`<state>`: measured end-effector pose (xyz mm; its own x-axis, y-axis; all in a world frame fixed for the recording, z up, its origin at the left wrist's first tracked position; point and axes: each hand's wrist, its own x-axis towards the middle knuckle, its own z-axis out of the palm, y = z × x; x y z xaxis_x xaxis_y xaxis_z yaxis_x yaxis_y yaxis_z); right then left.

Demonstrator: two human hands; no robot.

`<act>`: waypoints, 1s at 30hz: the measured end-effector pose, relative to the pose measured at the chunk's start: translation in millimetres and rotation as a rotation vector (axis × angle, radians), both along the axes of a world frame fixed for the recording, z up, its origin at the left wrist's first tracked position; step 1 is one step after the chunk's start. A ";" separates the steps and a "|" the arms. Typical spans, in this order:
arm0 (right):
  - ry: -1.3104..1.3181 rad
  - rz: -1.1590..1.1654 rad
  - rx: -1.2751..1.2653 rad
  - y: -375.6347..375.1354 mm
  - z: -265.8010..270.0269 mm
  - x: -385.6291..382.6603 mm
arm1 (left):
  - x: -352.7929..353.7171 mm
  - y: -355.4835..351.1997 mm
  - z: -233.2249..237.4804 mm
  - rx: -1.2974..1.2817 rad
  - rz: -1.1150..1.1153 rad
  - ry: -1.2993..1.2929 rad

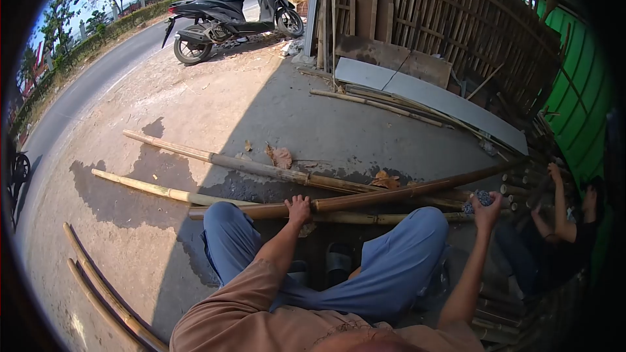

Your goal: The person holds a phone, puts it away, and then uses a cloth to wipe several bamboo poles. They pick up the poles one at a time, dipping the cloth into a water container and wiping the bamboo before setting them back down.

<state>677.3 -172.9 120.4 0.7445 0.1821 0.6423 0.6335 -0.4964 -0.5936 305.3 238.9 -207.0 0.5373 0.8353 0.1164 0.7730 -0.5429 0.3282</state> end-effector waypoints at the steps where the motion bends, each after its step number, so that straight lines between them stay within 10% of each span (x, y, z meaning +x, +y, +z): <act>1: 0.046 0.110 -0.026 28.3 17.5 -2.8 | 1.1 3.6 -3.1 0.005 0.007 -0.003; 6: 0.184 0.539 -0.255 158.6 58.8 -14.7 | -0.3 2.0 6.8 -0.023 -0.011 0.054; 15: 0.337 0.768 -0.620 290.4 -119.6 30.6 | 7.1 7.3 22.1 -0.067 -0.100 0.225; 22: 0.213 0.435 -0.763 297.2 -276.5 6.7 | 5.6 16.0 23.9 -0.025 -0.241 0.229; 30: -0.104 0.900 -0.295 331.5 -302.8 -155.9 | 17.2 8.8 18.4 0.036 -0.229 0.172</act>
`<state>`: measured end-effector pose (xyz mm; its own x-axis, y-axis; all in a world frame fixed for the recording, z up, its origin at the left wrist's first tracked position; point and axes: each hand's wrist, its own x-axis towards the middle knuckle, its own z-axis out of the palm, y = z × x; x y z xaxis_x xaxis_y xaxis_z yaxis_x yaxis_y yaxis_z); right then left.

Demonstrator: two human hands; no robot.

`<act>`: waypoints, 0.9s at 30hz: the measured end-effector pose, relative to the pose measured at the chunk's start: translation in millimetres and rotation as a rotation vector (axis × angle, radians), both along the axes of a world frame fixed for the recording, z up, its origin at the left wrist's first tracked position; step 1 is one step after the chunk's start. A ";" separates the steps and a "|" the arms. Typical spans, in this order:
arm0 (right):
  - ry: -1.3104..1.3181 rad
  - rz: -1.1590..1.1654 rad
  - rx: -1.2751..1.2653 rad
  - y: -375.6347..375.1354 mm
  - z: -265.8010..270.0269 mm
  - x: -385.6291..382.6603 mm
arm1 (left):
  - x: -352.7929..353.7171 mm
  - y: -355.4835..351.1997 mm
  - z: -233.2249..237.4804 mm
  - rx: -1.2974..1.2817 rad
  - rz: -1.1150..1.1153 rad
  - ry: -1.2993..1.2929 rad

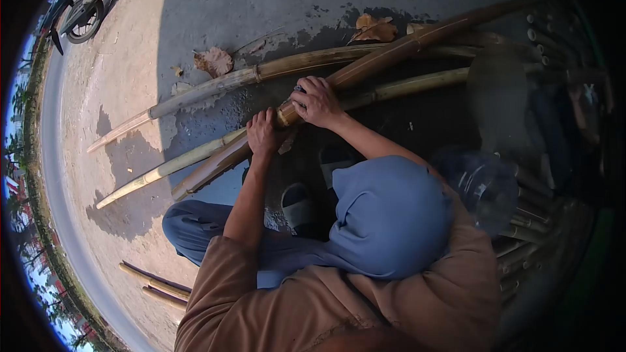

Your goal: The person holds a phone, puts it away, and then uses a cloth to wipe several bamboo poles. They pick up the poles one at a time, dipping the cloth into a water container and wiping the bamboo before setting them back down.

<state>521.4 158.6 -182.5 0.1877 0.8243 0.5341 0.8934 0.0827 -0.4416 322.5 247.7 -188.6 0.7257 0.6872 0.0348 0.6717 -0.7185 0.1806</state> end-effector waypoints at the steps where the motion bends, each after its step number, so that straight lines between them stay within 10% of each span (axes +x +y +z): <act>1: 0.115 -0.080 -0.016 -5.8 -2.5 23.3 | -2.8 2.5 -6.5 0.026 -0.025 -0.014; 8: -0.166 -0.636 0.089 -67.2 -24.7 309.0 | 4.5 -6.0 -6.3 0.045 0.020 -0.031; 15: 0.134 0.049 -0.053 20.0 -8.6 -11.5 | 0.8 1.9 -26.9 0.117 0.044 -0.062; 18: 0.072 0.120 -0.037 9.7 -2.3 -35.0 | -6.2 1.9 -29.6 0.099 0.005 -0.060; 27: -0.270 -0.607 -0.016 -62.2 -22.7 283.6 | -4.1 7.7 -1.4 -0.149 0.002 -0.027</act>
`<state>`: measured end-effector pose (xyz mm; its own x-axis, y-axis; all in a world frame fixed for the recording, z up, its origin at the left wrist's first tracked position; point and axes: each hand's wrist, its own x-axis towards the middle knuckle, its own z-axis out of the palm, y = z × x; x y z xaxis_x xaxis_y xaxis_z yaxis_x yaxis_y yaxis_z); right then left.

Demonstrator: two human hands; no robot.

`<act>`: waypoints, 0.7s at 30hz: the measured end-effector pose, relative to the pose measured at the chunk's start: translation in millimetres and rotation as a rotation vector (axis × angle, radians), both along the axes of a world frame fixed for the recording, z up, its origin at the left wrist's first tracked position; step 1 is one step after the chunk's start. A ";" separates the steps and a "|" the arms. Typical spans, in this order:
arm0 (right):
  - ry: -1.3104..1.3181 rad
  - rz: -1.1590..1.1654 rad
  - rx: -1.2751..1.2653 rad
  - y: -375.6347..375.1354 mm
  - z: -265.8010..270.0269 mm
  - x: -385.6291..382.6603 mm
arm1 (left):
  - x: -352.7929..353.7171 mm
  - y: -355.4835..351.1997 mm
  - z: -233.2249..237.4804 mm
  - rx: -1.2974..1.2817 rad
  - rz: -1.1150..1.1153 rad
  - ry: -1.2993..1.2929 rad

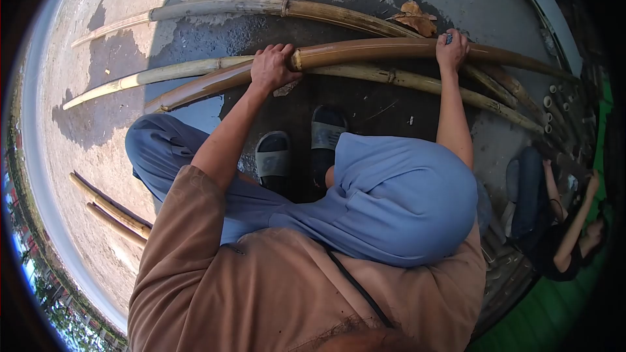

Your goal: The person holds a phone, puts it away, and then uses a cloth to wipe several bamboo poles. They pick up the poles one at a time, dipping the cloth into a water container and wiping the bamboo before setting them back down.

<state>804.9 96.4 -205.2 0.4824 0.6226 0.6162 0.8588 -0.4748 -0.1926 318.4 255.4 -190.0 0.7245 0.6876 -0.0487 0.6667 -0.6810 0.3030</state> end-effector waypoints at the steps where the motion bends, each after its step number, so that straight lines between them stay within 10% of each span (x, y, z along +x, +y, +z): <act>1: -0.025 0.050 -0.019 7.9 -1.5 -5.6 | 1.3 4.4 2.0 -0.019 -0.007 0.016; 9: 0.339 0.747 -0.002 74.3 13.4 -339.5 | 2.0 24.7 -11.6 -0.037 -0.085 0.024; 21: 0.148 -0.020 -0.129 22.2 7.6 -13.0 | -2.1 33.4 -3.8 -0.035 -0.254 -0.002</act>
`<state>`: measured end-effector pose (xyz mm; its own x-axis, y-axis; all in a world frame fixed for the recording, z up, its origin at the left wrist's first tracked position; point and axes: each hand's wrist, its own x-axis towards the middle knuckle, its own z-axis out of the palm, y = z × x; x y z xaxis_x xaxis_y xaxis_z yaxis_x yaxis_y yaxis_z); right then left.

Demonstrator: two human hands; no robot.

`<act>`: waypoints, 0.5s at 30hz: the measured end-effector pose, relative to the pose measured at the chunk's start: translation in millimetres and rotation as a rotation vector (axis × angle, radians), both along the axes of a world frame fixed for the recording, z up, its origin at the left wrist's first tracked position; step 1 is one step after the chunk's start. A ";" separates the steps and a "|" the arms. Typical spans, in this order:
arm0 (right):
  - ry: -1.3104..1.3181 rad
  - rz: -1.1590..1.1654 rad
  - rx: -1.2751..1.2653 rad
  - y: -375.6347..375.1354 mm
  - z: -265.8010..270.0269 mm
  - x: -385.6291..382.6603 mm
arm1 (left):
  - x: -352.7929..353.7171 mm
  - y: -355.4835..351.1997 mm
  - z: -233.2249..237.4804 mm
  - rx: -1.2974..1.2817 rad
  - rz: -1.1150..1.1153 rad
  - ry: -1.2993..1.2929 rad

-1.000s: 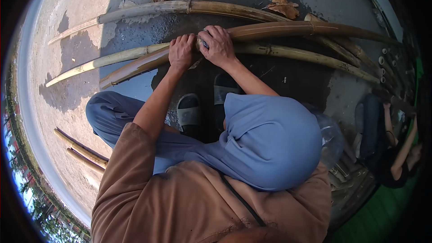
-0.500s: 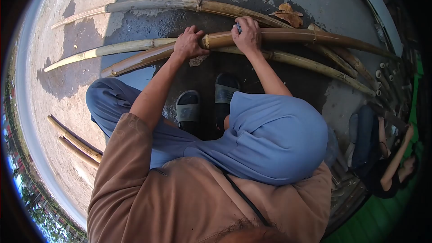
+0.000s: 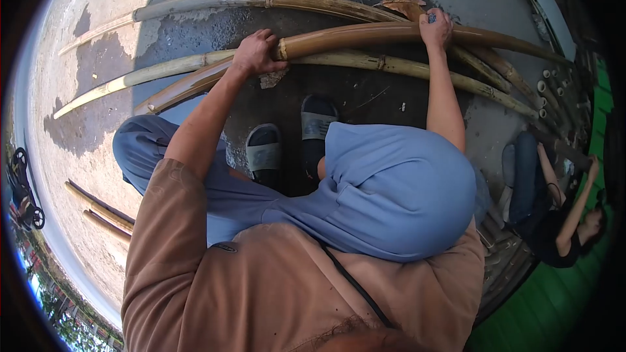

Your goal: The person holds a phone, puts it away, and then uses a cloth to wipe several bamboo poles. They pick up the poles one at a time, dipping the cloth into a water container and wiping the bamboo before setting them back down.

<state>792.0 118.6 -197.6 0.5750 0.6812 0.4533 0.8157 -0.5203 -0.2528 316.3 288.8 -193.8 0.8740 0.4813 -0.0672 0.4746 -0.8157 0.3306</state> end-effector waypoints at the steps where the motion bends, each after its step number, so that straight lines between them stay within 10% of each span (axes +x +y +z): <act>1: 0.023 -0.021 -0.079 5.9 4.4 -3.8 | -0.6 2.1 -2.8 -0.003 -0.016 -0.067; 5: 0.379 0.109 -0.532 57.6 30.9 -112.8 | -8.2 0.1 1.8 -0.032 -0.005 -0.138; 15: 0.510 0.102 -0.413 61.6 44.4 -145.5 | 7.5 4.5 6.8 -0.199 0.021 -0.127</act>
<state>646.5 180.2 -153.3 0.5721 0.8028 -0.1684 0.6969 -0.5839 -0.4164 323.8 293.3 -187.1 0.8714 0.4877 -0.0525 0.4351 -0.7192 0.5417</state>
